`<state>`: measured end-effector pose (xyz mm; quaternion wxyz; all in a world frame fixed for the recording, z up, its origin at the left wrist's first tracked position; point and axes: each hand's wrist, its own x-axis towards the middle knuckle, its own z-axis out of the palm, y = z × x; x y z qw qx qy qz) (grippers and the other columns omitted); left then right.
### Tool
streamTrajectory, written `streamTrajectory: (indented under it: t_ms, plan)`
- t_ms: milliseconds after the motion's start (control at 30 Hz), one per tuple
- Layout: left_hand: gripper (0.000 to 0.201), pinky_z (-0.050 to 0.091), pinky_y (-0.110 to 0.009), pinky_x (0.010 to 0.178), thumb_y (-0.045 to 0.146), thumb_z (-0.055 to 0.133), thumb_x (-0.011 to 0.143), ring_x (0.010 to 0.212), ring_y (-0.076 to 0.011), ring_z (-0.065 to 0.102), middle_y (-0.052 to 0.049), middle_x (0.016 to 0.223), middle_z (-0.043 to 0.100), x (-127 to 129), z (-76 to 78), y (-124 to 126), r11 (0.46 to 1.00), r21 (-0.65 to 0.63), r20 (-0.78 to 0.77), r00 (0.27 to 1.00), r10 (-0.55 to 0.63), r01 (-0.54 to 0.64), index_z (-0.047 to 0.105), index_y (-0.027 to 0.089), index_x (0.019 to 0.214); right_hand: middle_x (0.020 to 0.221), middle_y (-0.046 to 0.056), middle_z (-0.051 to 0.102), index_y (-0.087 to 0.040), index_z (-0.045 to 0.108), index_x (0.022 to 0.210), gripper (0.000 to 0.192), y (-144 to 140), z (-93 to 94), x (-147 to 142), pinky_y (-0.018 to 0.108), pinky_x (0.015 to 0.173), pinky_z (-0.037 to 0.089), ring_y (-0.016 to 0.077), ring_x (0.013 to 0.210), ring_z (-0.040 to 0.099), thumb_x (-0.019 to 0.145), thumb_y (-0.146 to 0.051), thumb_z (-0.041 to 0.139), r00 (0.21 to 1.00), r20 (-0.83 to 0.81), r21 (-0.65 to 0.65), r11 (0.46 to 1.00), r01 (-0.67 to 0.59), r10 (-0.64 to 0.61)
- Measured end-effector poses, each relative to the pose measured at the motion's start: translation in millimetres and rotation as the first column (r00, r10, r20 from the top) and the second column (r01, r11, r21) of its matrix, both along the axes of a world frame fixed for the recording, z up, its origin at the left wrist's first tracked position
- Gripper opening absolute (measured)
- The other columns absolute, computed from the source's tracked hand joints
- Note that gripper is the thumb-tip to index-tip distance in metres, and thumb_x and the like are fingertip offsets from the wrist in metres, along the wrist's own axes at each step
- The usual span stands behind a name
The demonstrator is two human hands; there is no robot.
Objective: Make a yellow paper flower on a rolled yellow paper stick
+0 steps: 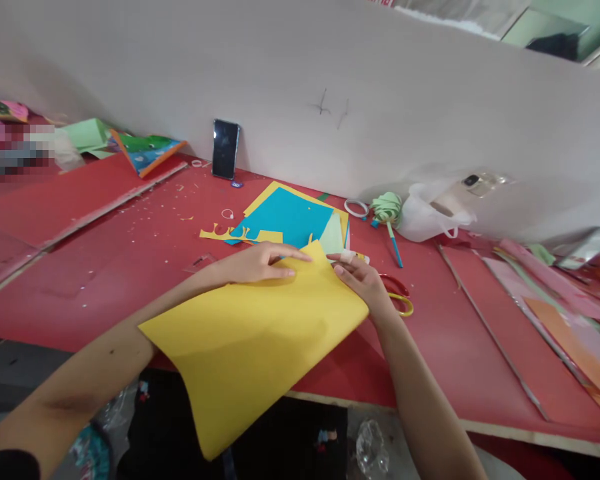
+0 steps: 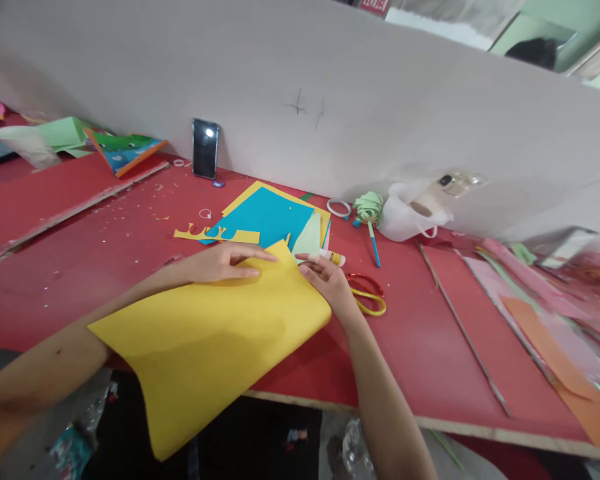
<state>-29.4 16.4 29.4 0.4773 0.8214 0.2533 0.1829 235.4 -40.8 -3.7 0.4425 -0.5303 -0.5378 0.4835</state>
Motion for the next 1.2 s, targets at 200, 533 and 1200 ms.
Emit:
streamTrajectory:
  t_ms: [200, 533, 1200]
  plan:
    - [0.042, 0.051, -0.026, 0.079, 0.029, 0.062, 0.086, 0.103, -0.0184, 0.064, -0.004, 0.126, 0.064, 13, -4.2, -13, 0.930, -0.367, 0.134, 0.990, 0.052, 0.001, 0.060, 0.026, 0.128, 0.097, 0.005, 0.073, -0.026, 0.065, 0.111, 0.046, -9, 9.4, -4, 0.035, 0.073, 0.056, 0.0219, 0.082, 0.071, 0.071, -0.043, 0.078, 0.984, -0.156, -0.161, 0.981, -0.105, 0.080]
    - [0.039, 0.042, -0.027, 0.096, 0.035, 0.051, 0.094, 0.119, -0.0206, 0.057, -0.005, 0.132, 0.060, 20, -9.8, -22, 0.995, -0.011, -0.090, 0.991, -0.099, 0.098, 0.057, 0.023, 0.131, 0.085, 0.003, 0.067, -0.020, 0.069, 0.092, 0.029, -5, -0.3, 1, 0.031, 0.075, 0.048, 0.0192, 0.084, 0.063, 0.074, -0.042, 0.075, 0.976, 0.120, -0.112, 0.979, -0.171, 0.184]
    - [0.041, 0.039, -0.017, 0.058, 0.025, 0.055, 0.086, 0.077, -0.0134, 0.062, -0.003, 0.095, 0.068, -10, -5.0, 11, 0.978, 0.111, -0.406, 0.906, -0.116, 0.175, 0.059, 0.029, 0.126, 0.069, 0.000, 0.061, -0.025, 0.070, 0.072, 0.019, -13, 3.2, 37, 0.031, 0.061, 0.041, 0.0152, 0.063, 0.052, 0.066, -0.039, 0.083, 0.977, -0.107, 0.056, 0.982, -0.181, 0.186]
